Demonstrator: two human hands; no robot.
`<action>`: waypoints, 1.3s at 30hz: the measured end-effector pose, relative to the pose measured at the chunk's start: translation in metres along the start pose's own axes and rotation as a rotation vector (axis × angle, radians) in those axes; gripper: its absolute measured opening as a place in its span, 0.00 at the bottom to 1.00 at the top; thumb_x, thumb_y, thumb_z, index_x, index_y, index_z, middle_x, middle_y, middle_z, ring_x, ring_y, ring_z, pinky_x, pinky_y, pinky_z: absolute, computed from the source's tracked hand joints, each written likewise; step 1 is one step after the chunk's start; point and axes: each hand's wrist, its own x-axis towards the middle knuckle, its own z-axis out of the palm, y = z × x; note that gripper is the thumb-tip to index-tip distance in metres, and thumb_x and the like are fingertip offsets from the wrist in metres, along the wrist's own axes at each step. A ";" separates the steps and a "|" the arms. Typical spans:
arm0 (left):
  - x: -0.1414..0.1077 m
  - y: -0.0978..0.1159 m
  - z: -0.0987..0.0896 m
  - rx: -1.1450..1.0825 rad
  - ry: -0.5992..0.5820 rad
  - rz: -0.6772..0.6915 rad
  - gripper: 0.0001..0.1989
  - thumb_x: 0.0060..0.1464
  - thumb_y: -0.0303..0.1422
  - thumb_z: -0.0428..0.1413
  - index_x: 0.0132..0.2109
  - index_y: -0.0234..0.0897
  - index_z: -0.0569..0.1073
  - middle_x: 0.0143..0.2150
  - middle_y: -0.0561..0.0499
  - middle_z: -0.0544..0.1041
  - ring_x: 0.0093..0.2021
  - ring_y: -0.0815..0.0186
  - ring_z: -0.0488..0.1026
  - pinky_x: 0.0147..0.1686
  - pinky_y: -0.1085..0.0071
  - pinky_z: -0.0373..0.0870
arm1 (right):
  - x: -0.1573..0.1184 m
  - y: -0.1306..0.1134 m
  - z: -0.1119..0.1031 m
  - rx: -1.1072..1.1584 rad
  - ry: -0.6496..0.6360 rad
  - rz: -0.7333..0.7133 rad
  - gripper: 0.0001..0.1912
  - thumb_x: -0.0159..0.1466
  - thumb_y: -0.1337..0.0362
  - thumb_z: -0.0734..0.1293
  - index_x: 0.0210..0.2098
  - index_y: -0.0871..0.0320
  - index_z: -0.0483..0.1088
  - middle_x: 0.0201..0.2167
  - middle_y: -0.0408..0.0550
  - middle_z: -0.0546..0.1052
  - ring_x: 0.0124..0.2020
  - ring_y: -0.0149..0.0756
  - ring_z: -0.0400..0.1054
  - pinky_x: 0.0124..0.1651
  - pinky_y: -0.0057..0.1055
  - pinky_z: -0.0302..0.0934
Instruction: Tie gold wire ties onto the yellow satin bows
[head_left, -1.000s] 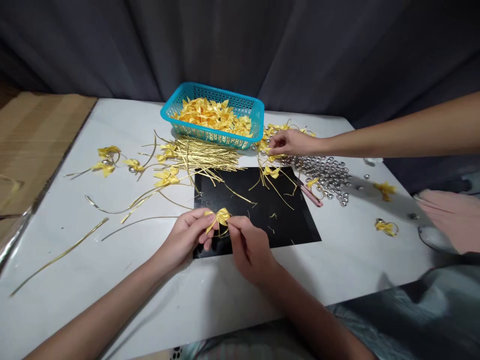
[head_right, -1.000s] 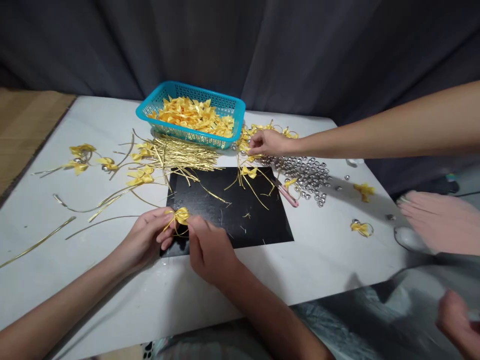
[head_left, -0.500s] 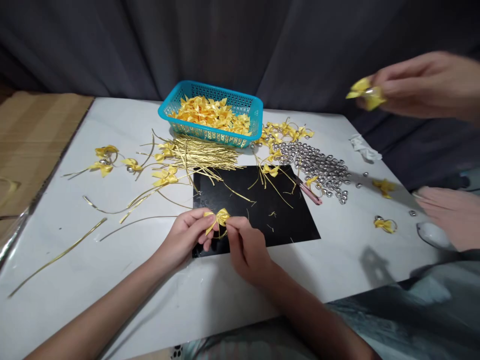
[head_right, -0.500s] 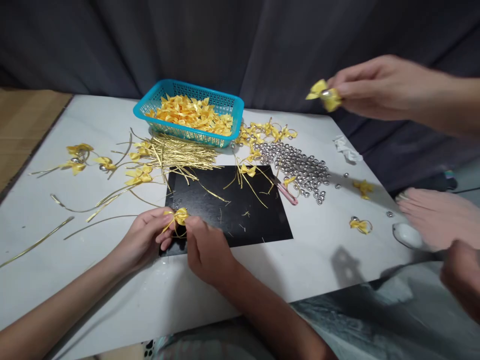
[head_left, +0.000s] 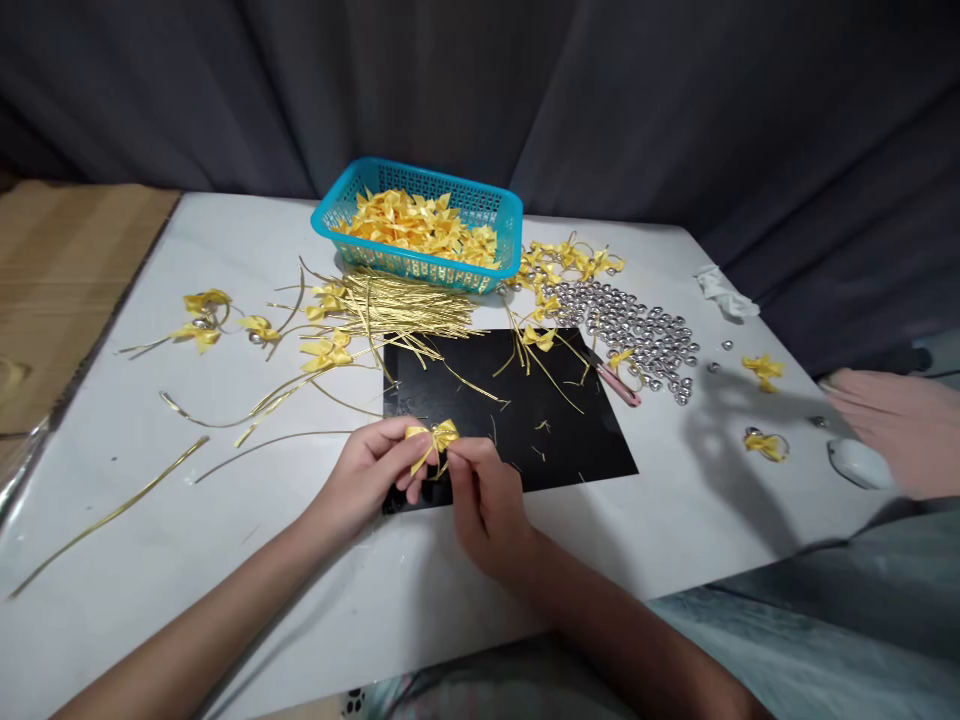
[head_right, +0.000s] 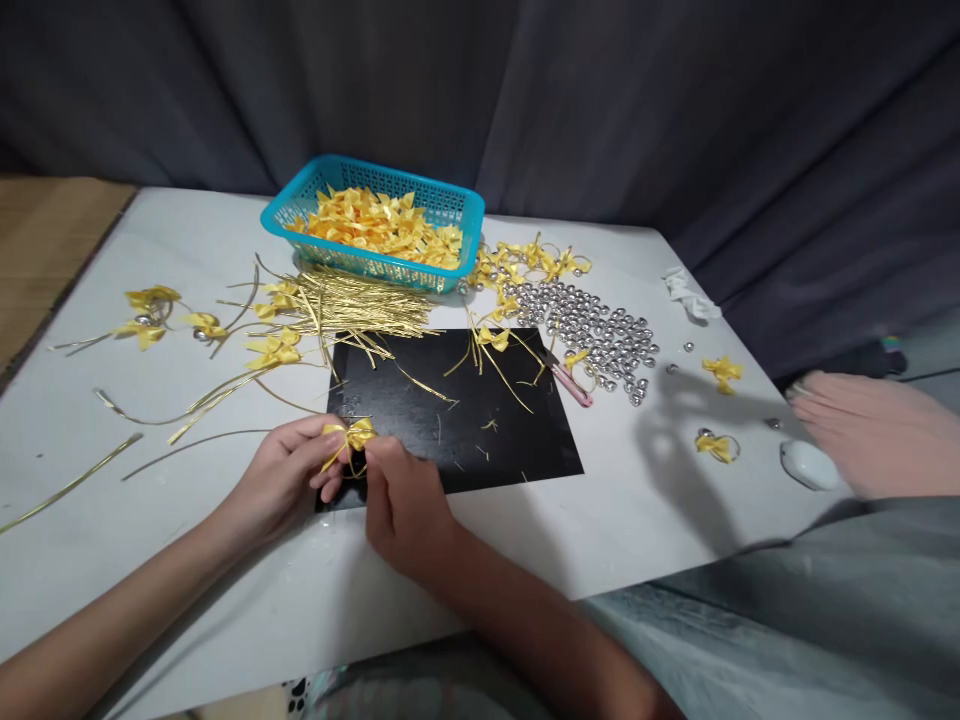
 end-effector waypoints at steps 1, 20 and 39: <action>-0.001 0.000 0.000 0.014 0.001 0.006 0.13 0.53 0.37 0.56 0.24 0.35 0.72 0.14 0.60 0.62 0.15 0.78 0.60 0.18 0.81 0.55 | -0.001 0.000 0.001 0.012 0.019 0.001 0.07 0.64 0.74 0.54 0.36 0.57 0.59 0.22 0.39 0.66 0.18 0.25 0.57 0.22 0.22 0.52; -0.005 0.001 0.004 0.110 0.042 0.036 0.11 0.50 0.36 0.55 0.23 0.36 0.69 0.12 0.59 0.63 0.14 0.75 0.58 0.17 0.78 0.52 | -0.009 -0.010 0.017 0.241 0.104 0.195 0.06 0.67 0.70 0.54 0.35 0.57 0.59 0.23 0.39 0.67 0.23 0.25 0.62 0.28 0.22 0.58; -0.004 0.003 0.003 0.156 0.044 0.031 0.11 0.50 0.34 0.54 0.22 0.35 0.68 0.12 0.58 0.65 0.14 0.74 0.59 0.17 0.77 0.54 | -0.011 -0.007 0.015 0.230 0.049 0.233 0.03 0.67 0.67 0.53 0.38 0.57 0.57 0.20 0.38 0.67 0.18 0.24 0.60 0.23 0.22 0.54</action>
